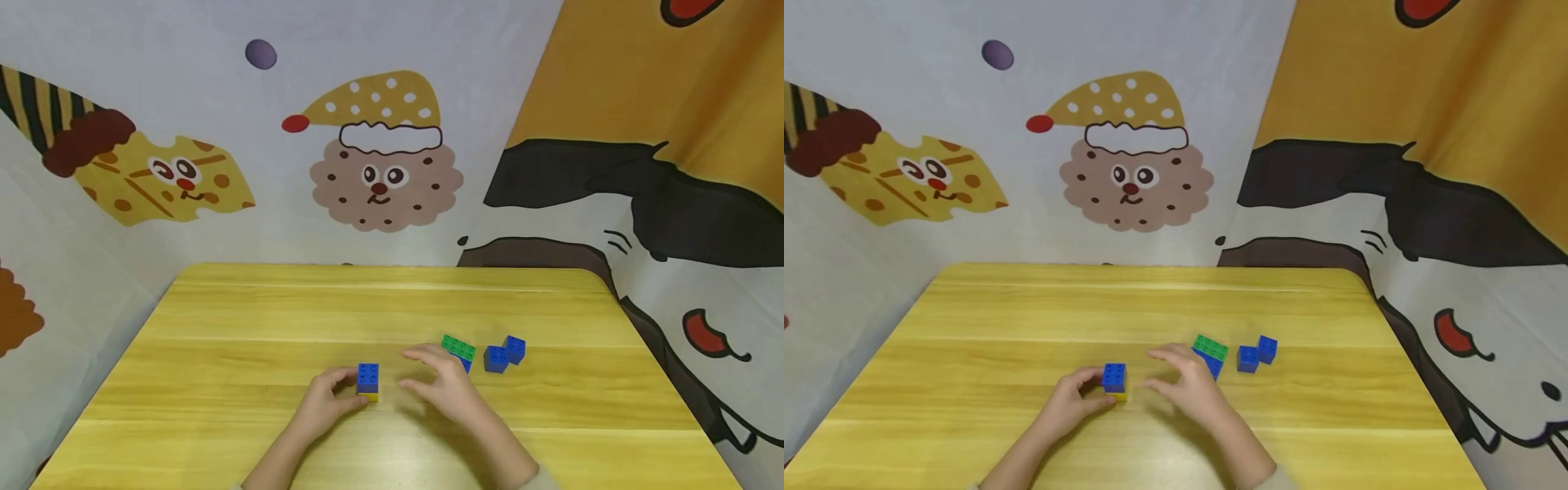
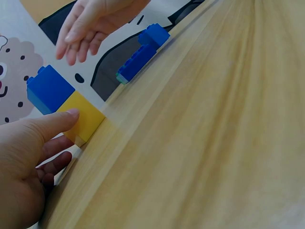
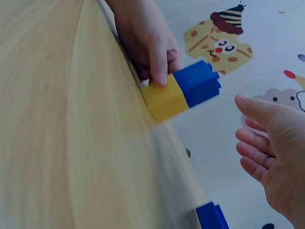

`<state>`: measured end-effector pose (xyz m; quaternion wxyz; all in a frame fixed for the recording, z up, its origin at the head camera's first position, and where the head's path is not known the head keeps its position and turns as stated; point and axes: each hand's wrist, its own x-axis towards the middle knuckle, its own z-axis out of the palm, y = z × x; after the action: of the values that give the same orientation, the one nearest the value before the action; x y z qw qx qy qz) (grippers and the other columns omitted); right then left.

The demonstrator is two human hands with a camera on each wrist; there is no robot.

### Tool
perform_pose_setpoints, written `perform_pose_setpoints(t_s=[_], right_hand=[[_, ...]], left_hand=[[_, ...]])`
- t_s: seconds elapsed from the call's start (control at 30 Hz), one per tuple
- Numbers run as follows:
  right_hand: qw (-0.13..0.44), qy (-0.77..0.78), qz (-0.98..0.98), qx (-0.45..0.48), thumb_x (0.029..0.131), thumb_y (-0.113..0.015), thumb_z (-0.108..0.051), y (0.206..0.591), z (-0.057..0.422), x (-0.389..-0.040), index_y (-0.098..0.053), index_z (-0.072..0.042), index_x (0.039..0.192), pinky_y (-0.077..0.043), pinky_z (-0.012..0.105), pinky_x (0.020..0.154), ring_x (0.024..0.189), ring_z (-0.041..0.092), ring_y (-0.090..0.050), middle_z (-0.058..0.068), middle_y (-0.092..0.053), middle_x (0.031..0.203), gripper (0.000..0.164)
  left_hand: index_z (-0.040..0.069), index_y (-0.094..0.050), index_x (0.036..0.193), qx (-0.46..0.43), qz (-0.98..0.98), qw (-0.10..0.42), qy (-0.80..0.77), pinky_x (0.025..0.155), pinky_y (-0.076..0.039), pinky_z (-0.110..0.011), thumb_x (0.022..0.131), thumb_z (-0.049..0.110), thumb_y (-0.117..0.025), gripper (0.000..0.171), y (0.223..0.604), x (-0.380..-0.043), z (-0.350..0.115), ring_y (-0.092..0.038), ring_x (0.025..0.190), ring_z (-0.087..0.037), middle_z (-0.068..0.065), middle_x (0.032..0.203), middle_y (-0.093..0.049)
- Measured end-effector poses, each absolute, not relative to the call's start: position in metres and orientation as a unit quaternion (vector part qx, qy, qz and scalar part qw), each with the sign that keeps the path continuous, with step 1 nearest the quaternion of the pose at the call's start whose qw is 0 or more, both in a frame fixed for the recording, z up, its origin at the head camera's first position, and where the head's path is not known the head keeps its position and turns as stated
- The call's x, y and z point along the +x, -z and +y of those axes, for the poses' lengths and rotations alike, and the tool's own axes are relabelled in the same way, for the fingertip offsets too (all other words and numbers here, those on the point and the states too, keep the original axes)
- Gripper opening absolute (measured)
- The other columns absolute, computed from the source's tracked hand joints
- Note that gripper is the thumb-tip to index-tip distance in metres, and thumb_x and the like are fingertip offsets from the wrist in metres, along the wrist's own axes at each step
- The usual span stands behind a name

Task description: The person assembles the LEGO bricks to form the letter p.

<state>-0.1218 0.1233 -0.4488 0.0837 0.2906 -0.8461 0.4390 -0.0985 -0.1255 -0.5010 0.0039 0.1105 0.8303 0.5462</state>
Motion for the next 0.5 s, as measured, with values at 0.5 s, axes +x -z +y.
perform_pose_setpoints(t_s=[0.5], right_hand=[[0.122,-0.430,-0.868,0.217,0.072,-0.084,-0.012,0.459,0.165,-0.127,-0.069,-0.006,0.110,-0.046,0.044,0.091,0.111,0.028,-0.058,0.006,-0.065,0.114,0.042]], left_hand=[[0.007,-0.068,0.112,0.102,0.832,0.015,-0.546,0.091,-0.047,-0.037,0.074,0.022,-0.083,0.043,0.500,-0.100,-0.126,-0.059,0.100,-0.020,0.000,0.102,-0.064]])
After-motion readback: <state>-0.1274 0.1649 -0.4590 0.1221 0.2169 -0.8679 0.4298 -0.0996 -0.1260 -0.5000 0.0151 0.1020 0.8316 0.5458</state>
